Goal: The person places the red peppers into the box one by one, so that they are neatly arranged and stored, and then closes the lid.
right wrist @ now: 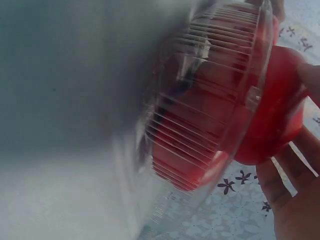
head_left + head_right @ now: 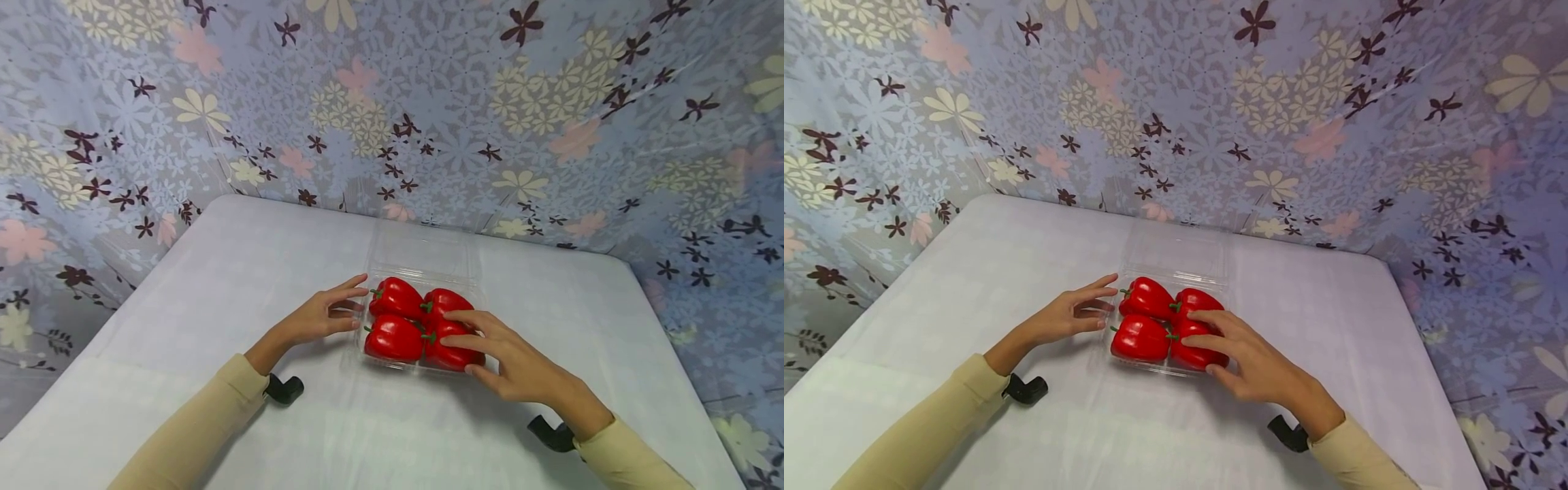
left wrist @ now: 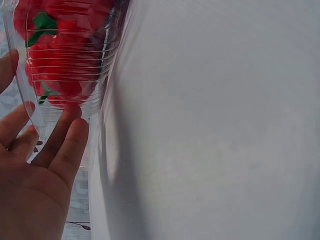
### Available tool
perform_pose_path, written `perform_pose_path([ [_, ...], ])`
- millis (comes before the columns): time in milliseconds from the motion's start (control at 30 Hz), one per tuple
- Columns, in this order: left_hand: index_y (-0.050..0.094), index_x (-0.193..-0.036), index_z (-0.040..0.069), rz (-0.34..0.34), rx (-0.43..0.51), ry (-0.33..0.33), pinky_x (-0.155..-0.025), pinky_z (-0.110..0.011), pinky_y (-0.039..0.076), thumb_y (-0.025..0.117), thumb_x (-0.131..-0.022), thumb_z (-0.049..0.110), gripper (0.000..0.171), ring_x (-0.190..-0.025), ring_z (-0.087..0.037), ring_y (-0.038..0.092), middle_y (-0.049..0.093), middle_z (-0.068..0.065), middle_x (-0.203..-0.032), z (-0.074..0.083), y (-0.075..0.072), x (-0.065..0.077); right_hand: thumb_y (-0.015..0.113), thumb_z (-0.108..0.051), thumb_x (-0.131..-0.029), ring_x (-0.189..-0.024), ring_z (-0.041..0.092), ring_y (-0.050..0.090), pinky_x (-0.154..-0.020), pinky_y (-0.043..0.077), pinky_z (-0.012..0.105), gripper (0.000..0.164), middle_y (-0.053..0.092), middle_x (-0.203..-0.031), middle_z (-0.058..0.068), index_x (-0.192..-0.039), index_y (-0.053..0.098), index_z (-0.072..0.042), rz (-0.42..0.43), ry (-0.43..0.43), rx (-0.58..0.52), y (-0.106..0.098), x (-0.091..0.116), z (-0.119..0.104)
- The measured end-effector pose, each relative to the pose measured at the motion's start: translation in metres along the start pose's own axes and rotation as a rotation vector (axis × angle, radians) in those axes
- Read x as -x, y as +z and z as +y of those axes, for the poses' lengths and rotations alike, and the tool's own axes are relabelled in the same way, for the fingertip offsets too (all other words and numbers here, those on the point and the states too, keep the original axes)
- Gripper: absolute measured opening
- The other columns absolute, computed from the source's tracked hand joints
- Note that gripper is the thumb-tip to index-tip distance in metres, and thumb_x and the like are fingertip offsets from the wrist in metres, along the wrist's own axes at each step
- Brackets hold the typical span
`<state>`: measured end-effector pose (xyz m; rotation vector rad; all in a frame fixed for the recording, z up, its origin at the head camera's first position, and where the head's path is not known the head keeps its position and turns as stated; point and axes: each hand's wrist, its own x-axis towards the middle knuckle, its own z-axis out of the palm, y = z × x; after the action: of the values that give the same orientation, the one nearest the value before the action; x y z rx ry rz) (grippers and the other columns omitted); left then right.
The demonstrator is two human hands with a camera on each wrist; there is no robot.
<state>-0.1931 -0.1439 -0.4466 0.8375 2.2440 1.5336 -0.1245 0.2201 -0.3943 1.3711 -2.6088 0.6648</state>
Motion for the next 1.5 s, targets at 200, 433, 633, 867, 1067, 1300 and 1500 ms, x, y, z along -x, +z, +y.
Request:
perform_pose_path([
  [200,0.043,-0.149,0.003,0.004,-0.001,0.0,-0.108,-0.049,0.049,0.068,-0.092,0.011,0.063,-0.129,-0.037,0.058,0.022,-0.012,-0.167,-0.001,0.0,0.001,0.08,-0.007,-0.077,-0.137,0.021,0.044,-0.103,0.053,0.05,0.059,0.05,-0.148,0.004,-0.13,0.064,-0.026,0.0,-0.008,0.018,0.004,0.0,0.002],
  [433,0.044,-0.148,0.002,-0.005,0.0,0.013,-0.108,-0.05,0.049,0.067,-0.092,0.011,0.061,-0.129,-0.038,0.058,0.021,-0.013,-0.167,-0.003,0.001,0.0,0.079,-0.004,-0.076,-0.134,0.024,0.045,-0.104,0.049,0.05,0.059,0.053,-0.146,0.007,-0.13,0.064,-0.024,0.022,-0.04,0.039,0.016,0.0,0.006],
  [633,0.044,-0.148,0.003,0.005,-0.021,0.0,-0.107,-0.049,0.05,0.068,-0.091,0.012,0.062,-0.129,-0.038,0.058,0.022,-0.011,-0.167,0.001,0.0,0.001,0.08,-0.004,-0.075,-0.126,0.02,0.048,-0.095,0.052,0.046,0.059,0.054,-0.147,0.007,-0.129,0.066,-0.025,0.036,-0.025,0.029,0.02,0.002,0.008],
  [867,0.044,-0.148,0.004,-0.004,-0.028,-0.012,-0.107,-0.049,0.05,0.068,-0.091,0.013,0.062,-0.129,-0.038,0.058,0.022,-0.011,-0.167,0.001,0.001,0.003,0.071,0.005,-0.079,-0.123,0.022,0.049,-0.092,0.054,0.045,0.057,0.054,-0.147,0.009,-0.128,0.067,-0.024,0.036,-0.025,0.036,0.024,0.006,0.006],
  [1067,0.045,-0.148,0.005,-0.007,-0.033,-0.013,-0.107,-0.048,0.05,0.068,-0.091,0.012,0.062,-0.128,-0.037,0.059,0.022,-0.011,-0.167,0.001,0.0,0.002,0.068,0.005,-0.08,-0.128,0.022,0.047,-0.097,0.051,0.047,0.056,0.052,-0.149,0.007,-0.127,0.067,-0.025,0.025,0.004,0.022,0.025,0.005,0.005],
  [1300,0.045,-0.148,0.004,-0.01,-0.03,-0.011,-0.107,-0.049,0.05,0.068,-0.091,0.012,0.062,-0.128,-0.037,0.059,0.022,-0.011,-0.166,0.001,-0.003,0.001,0.07,0.004,-0.08,-0.129,0.023,0.047,-0.098,0.051,0.049,0.056,0.052,-0.148,0.008,-0.127,0.067,-0.025,0.032,0.01,0.017,0.024,0.002,0.004],
  [1500,0.045,-0.148,0.004,-0.02,-0.025,-0.021,-0.108,-0.049,0.049,0.068,-0.091,0.011,0.062,-0.129,-0.037,0.058,0.022,-0.01,-0.167,0.003,-0.006,0.001,0.072,0.0,-0.082,-0.134,0.021,0.045,-0.104,0.05,0.048,0.055,0.049,-0.151,0.007,-0.13,0.065,-0.026,0.038,0.077,-0.006,0.021,0.001,0.0],
])
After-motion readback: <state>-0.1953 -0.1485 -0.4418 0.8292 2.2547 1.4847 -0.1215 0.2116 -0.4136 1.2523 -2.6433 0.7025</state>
